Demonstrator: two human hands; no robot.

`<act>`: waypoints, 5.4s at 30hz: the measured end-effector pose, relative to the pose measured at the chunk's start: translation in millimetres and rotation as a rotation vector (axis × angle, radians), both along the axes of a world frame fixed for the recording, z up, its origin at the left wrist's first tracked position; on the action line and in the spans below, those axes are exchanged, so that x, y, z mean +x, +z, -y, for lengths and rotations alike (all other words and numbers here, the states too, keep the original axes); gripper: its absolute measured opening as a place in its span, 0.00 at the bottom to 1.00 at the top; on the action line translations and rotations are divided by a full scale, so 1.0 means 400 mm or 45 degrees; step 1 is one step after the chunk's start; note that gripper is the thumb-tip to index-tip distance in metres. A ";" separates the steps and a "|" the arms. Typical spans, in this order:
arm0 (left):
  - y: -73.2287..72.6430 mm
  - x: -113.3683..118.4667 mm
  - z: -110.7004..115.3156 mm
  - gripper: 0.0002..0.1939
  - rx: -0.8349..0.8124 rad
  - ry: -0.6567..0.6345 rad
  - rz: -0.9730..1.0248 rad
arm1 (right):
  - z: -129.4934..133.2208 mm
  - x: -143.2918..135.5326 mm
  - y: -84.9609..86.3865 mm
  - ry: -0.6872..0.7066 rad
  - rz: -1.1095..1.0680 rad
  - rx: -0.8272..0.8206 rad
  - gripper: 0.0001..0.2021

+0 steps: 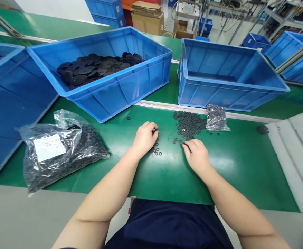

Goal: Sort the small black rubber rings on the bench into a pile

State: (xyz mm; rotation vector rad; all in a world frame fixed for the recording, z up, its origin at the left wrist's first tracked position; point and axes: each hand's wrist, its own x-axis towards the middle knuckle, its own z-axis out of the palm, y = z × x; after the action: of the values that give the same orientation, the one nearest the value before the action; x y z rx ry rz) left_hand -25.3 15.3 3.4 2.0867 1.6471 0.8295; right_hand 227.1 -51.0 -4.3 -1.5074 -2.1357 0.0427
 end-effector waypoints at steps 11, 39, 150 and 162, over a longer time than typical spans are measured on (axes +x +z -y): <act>0.005 0.127 0.104 0.03 -0.053 -0.801 -0.171 | -0.056 0.106 -0.021 -0.155 -0.232 -0.216 0.08; -0.004 0.022 0.021 0.02 -0.132 -0.359 -0.092 | -0.050 0.068 0.007 -0.072 -0.140 -0.091 0.10; -0.011 0.004 -0.009 0.06 -0.057 -0.008 0.024 | -0.067 -0.051 -0.056 0.237 -0.253 -0.168 0.09; -0.006 0.005 -0.001 0.06 -0.128 -0.135 -0.042 | -0.037 0.002 -0.017 0.097 -0.151 -0.072 0.13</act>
State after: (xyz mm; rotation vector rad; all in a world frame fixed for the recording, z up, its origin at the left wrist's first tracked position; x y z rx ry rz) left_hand -23.3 15.6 0.8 2.1075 1.5467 0.6679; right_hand 227.9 -36.4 -11.2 -1.4176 -2.1124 0.2157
